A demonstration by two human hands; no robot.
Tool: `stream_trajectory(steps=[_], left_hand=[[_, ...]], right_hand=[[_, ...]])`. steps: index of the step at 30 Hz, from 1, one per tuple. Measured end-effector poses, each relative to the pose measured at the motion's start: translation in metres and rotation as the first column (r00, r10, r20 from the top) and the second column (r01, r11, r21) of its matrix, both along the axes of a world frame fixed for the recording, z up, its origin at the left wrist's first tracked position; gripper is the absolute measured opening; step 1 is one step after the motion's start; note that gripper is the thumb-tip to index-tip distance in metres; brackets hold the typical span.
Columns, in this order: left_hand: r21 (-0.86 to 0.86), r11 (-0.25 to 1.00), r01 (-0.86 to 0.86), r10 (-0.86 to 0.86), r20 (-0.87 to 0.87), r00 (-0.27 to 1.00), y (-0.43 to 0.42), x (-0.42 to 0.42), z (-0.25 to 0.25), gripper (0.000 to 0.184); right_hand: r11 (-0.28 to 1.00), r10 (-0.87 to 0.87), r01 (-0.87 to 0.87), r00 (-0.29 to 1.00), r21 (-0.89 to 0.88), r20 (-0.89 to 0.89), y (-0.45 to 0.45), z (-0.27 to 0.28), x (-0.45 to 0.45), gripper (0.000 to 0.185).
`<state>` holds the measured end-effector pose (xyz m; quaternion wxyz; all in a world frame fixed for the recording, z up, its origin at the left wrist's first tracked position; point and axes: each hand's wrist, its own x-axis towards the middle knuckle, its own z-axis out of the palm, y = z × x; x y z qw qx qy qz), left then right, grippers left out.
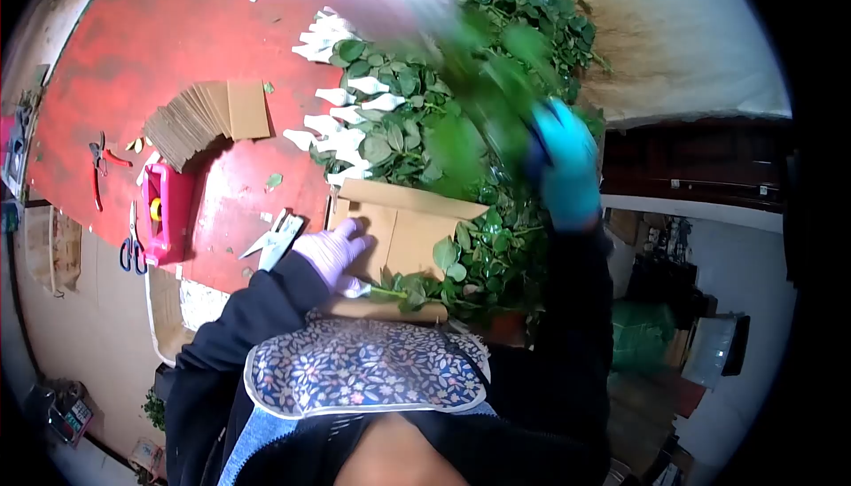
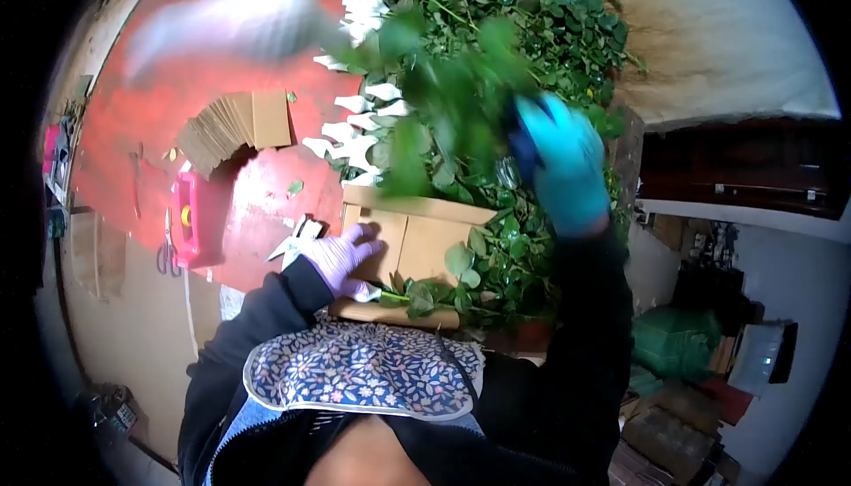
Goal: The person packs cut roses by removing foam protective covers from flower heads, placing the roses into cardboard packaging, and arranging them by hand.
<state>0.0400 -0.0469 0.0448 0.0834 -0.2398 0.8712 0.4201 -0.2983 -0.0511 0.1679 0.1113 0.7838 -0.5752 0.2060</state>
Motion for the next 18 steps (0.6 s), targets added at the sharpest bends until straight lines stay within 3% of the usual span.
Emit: stream_trajectory(steps=[1,3,4,5,6,7,9,10,12,13,15,18], left_hand=[[-0.004,1.000,-0.002,0.002,-0.079,0.997,0.000,0.001,-0.004,0.073],[0.027,1.000,0.013,-0.011,-0.074,0.997,-0.002,0.003,-0.011,0.073],[0.040,0.999,0.012,-0.011,-0.023,1.000,-0.002,-0.001,-0.009,0.075],[0.057,0.998,0.023,-0.022,-0.014,1.000,-0.003,0.000,-0.005,0.076],[0.050,0.998,0.036,-0.035,-0.020,0.999,-0.002,0.000,-0.006,0.076],[0.039,0.999,0.035,-0.034,-0.036,0.999,-0.005,0.000,-0.010,0.076],[-0.013,0.999,0.052,-0.052,-0.011,0.999,-0.004,0.000,-0.005,0.077],[0.004,0.999,0.032,-0.032,-0.005,0.999,-0.002,-0.001,-0.007,0.077],[0.019,0.999,0.042,-0.042,0.021,0.999,0.002,0.002,-0.011,0.077],[-0.001,0.999,0.046,-0.046,0.007,0.999,0.002,0.003,-0.013,0.077],[-0.050,0.997,0.051,-0.050,0.012,0.999,0.000,-0.001,0.001,0.077],[0.057,0.998,-0.003,0.002,0.009,1.000,0.001,0.000,-0.005,0.078]], right_hand=[[0.999,-0.033,0.034,0.999,-0.031,0.021,0.027,0.000,-0.011,0.035],[0.951,-0.279,0.303,0.927,-0.060,0.252,0.073,-0.013,-0.055,0.039],[0.865,-0.439,0.500,0.727,0.031,0.528,0.089,-0.026,-0.088,0.042],[0.772,-0.462,0.618,0.382,0.151,0.800,0.102,-0.039,-0.125,0.045],[0.737,-0.327,0.638,0.047,0.224,0.944,0.117,-0.047,-0.160,0.048],[0.749,-0.172,0.632,-0.103,0.198,0.980,0.130,-0.048,-0.185,0.052],[0.784,0.034,0.621,-0.032,-0.007,0.999,0.140,-0.015,-0.213,0.045],[0.690,-0.162,0.718,0.277,-0.092,0.947,0.147,0.000,-0.229,0.043],[0.653,-0.134,0.705,0.465,-0.275,0.875,0.151,0.055,-0.206,0.040],[0.683,0.131,0.631,0.389,-0.368,0.912,0.142,0.089,-0.177,0.039],[0.686,0.224,0.559,0.448,-0.467,0.865,0.168,0.121,-0.227,0.036],[0.594,0.071,0.666,0.514,-0.450,0.855,0.147,0.152,-0.208,0.043]])
